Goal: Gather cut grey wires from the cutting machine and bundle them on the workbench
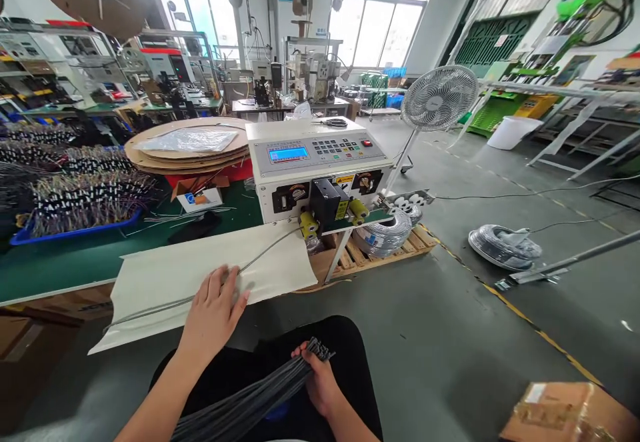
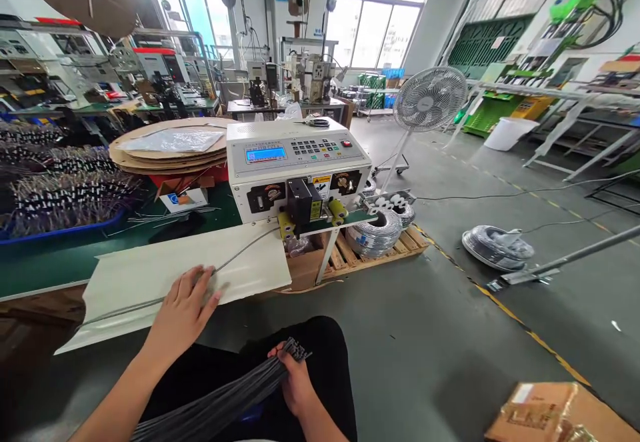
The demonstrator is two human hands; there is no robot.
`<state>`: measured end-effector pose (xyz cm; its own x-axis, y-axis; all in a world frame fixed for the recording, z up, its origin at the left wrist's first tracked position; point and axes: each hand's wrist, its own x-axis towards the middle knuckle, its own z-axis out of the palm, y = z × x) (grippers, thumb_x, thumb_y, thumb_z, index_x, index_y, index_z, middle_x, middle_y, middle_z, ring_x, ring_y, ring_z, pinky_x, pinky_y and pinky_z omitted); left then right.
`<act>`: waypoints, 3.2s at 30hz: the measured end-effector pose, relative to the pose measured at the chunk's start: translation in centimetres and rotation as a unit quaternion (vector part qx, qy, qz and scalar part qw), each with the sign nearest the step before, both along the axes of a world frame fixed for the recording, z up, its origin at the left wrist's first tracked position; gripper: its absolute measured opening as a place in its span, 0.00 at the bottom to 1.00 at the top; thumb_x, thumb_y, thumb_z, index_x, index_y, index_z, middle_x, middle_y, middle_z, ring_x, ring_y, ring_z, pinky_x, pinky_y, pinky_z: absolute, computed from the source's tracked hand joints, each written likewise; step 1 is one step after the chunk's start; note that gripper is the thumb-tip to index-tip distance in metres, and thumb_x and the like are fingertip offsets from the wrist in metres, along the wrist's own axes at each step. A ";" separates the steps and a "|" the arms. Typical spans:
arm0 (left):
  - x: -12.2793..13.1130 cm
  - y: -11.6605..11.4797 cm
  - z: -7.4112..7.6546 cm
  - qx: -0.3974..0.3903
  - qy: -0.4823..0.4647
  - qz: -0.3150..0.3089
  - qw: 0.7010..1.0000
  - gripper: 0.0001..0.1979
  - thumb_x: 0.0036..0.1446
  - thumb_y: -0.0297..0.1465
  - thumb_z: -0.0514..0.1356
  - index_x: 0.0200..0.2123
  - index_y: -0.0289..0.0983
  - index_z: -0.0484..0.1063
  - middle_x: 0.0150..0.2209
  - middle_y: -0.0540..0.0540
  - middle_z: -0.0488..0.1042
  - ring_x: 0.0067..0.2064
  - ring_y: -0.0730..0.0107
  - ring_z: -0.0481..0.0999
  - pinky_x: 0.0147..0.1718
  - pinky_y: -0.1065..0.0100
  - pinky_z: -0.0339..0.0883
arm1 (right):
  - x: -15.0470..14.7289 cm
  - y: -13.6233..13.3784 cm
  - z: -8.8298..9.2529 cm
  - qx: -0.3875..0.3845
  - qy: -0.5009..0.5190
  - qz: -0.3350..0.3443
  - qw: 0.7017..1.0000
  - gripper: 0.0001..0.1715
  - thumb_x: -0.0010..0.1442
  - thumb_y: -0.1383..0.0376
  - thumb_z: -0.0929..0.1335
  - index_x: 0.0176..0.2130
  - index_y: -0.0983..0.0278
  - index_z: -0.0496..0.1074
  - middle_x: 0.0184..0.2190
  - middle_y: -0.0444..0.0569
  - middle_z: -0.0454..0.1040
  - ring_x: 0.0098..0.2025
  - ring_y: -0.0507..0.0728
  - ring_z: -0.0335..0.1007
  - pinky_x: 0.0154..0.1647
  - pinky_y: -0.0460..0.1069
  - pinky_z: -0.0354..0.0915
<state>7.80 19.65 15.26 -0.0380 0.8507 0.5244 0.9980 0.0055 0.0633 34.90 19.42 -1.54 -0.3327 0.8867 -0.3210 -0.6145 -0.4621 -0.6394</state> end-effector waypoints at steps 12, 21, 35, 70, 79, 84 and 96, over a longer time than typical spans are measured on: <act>-3.7 -6.5 0.0 0.070 0.028 -0.091 0.993 0.05 0.62 0.31 0.61 0.42 0.40 0.72 0.38 0.49 0.79 0.39 0.66 0.78 0.43 0.64 0.68 | -0.1 0.2 -0.2 -0.030 -0.040 -0.006 0.999 0.19 0.45 0.59 0.80 0.38 0.62 0.79 0.34 0.50 0.80 0.39 0.60 0.75 0.45 0.55 0.67; 1.0 -14.3 -7.4 -0.109 -0.015 -0.179 0.978 0.03 0.65 0.30 0.58 0.41 0.38 0.71 0.33 0.50 0.79 0.32 0.71 0.78 0.32 0.69 0.68 | -0.5 0.5 0.0 -0.054 -0.048 -0.004 0.997 0.20 0.43 0.62 0.79 0.38 0.62 0.78 0.39 0.50 0.82 0.40 0.58 0.77 0.48 0.56 0.69; 2.0 -17.7 -10.9 -0.236 -0.055 -0.113 0.964 0.10 0.68 0.33 0.52 0.40 0.38 0.73 0.37 0.46 0.81 0.35 0.68 0.80 0.32 0.69 0.69 | -0.3 0.4 -0.1 -0.037 -0.020 0.022 0.999 0.17 0.47 0.62 0.78 0.39 0.61 0.78 0.34 0.46 0.80 0.39 0.57 0.76 0.47 0.54 0.69; 2.6 6.2 3.1 0.039 -0.040 -0.054 0.997 0.30 0.64 0.41 0.53 0.66 0.35 0.56 0.58 0.31 0.64 0.59 0.46 0.64 0.57 0.47 0.62 | -0.5 0.0 1.0 -0.001 -0.022 0.005 1.000 0.15 0.45 0.62 0.79 0.32 0.62 0.75 0.29 0.45 0.76 0.38 0.58 0.75 0.46 0.54 0.66; 1.9 3.5 2.4 -0.009 -0.053 -0.022 0.998 0.29 0.65 0.43 0.53 0.65 0.36 0.58 0.56 0.31 0.64 0.59 0.45 0.64 0.56 0.47 0.63 | -0.3 0.6 0.6 -0.003 -0.011 0.025 1.000 0.15 0.46 0.62 0.80 0.32 0.62 0.75 0.29 0.45 0.77 0.38 0.57 0.74 0.45 0.53 0.66; 0.5 0.2 1.4 -0.043 -0.039 -0.009 0.998 0.31 0.66 0.44 0.52 0.67 0.35 0.55 0.61 0.31 0.62 0.62 0.46 0.63 0.59 0.48 0.61 | -0.1 0.6 0.0 0.006 -0.008 0.037 0.999 0.14 0.48 0.62 0.79 0.34 0.61 0.75 0.31 0.45 0.77 0.39 0.57 0.74 0.45 0.52 0.66; -4.4 -7.7 0.5 0.039 0.071 -0.072 0.994 0.18 0.63 0.30 0.61 0.55 0.45 0.71 0.32 0.52 0.77 0.34 0.71 0.77 0.35 0.67 0.65 | 0.0 0.3 0.1 -0.006 -0.049 0.033 0.998 0.20 0.46 0.60 0.80 0.40 0.60 0.80 0.44 0.50 0.82 0.39 0.58 0.76 0.45 0.55 0.70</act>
<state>3.36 11.98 15.74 0.1596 0.7987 0.5802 0.9871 -0.1370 -0.0829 34.92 19.71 -1.47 -0.3573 0.8593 -0.3660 -0.5166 -0.5083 -0.6890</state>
